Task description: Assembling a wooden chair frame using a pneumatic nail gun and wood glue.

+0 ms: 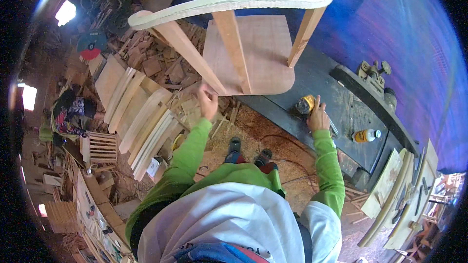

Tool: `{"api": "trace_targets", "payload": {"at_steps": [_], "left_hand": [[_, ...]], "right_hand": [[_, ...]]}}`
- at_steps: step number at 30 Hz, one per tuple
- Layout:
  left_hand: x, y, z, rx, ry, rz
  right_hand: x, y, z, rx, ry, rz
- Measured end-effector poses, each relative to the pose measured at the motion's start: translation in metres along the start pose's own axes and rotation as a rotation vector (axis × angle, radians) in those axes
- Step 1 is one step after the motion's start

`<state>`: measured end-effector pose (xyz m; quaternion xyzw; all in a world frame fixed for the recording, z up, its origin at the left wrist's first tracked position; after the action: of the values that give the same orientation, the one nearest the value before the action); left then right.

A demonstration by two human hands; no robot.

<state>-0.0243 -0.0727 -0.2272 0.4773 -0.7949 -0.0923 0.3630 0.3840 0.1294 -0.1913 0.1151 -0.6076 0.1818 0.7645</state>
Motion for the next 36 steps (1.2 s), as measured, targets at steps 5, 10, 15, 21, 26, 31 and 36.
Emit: {"api": "trace_targets", "payload": {"at_steps": [5,10,15,21,26,31,36], "left_hand": [[-0.044,-0.01,0.013,0.028,0.219,0.347],[-0.041,0.007,0.035,-0.043,0.178,0.407],[-0.052,0.007,0.059,-0.036,0.286,0.5],[-0.023,0.036,0.049,-0.038,0.319,0.533],[0.006,0.044,0.064,0.276,0.228,0.229],[0.105,0.016,0.123,0.248,0.251,0.052],[0.23,-0.01,0.215,0.371,0.79,0.188]], "right_hand": [[-0.018,-0.006,-0.006,0.035,0.084,-0.036],[-0.029,0.005,0.004,-0.071,0.067,-0.02],[-0.035,0.013,0.005,-0.081,0.046,0.014],[-0.023,-0.007,0.05,0.039,-0.055,-0.027],[-0.043,-0.024,0.065,0.077,0.036,-0.026],[-0.066,-0.051,0.074,0.084,0.2,-0.081],[-0.094,-0.064,0.078,0.02,0.273,-0.069]]}}
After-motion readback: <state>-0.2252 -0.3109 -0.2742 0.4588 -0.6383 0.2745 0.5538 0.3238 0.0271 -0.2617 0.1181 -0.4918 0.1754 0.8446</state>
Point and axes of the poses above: each hand's wrist, its own y-axis towards the middle knuckle, its own x-axis out of the back of the hand, z = x × y, the point moved 5 cm from there along y, towards the middle knuckle, and after that the axes turned 3 degrees about y, right-handed, at the moved point
